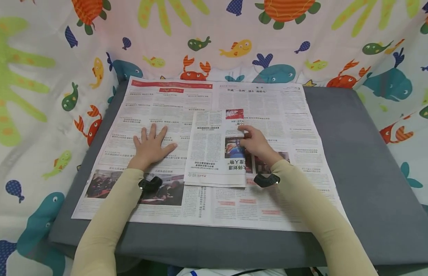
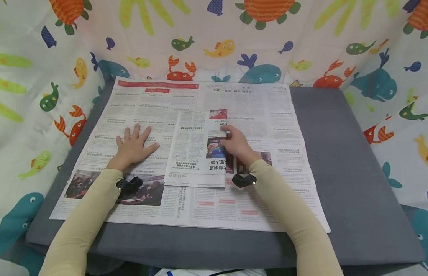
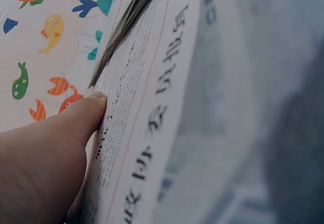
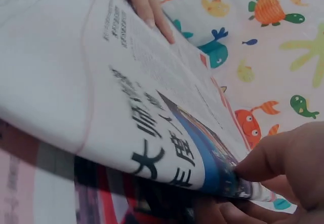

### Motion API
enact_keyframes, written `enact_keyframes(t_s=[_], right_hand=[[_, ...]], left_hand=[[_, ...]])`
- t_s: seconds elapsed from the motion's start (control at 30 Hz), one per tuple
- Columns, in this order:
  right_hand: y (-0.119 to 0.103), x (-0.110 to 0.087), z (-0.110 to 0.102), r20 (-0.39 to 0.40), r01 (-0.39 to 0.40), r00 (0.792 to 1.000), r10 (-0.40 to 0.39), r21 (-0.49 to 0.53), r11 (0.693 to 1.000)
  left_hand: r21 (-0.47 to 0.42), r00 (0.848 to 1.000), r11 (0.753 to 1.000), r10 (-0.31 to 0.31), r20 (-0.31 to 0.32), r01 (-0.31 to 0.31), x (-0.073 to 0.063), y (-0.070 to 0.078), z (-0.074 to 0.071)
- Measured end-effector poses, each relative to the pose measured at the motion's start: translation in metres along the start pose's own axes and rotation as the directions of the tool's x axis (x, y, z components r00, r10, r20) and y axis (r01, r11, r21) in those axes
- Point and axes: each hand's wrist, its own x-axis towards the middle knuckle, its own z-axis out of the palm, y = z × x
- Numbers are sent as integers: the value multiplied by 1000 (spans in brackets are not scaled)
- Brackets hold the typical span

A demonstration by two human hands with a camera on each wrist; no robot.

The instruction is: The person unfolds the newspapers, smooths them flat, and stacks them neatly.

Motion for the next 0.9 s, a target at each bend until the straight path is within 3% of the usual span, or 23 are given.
enact_keyframes(t_s=[0.2, 0.5, 0.63, 0.77, 0.9], right_hand=[[3, 1, -4, -87, 37, 995, -43, -68, 997], [6, 0, -6, -138, 3, 990, -18, -107, 994], [-1, -3, -5, -173, 48, 982, -78, -173, 984], [-19, -11, 7, -149, 165, 966, -210, -267, 950], [-42, -25, 33, -9, 268, 955, -298, -408, 873]], left_hand=[[-8, 1000, 1000, 2, -4, -2, -1, -1, -4], [-26, 1000, 1000, -4, 11, 4, -4, 5, -7], [-64, 1000, 998, 11, 25, -9, -5, 9, -16], [-69, 996, 994, 92, 21, -90, -14, 22, -25], [-44, 974, 977, 211, 86, -207, -36, 41, -23]])
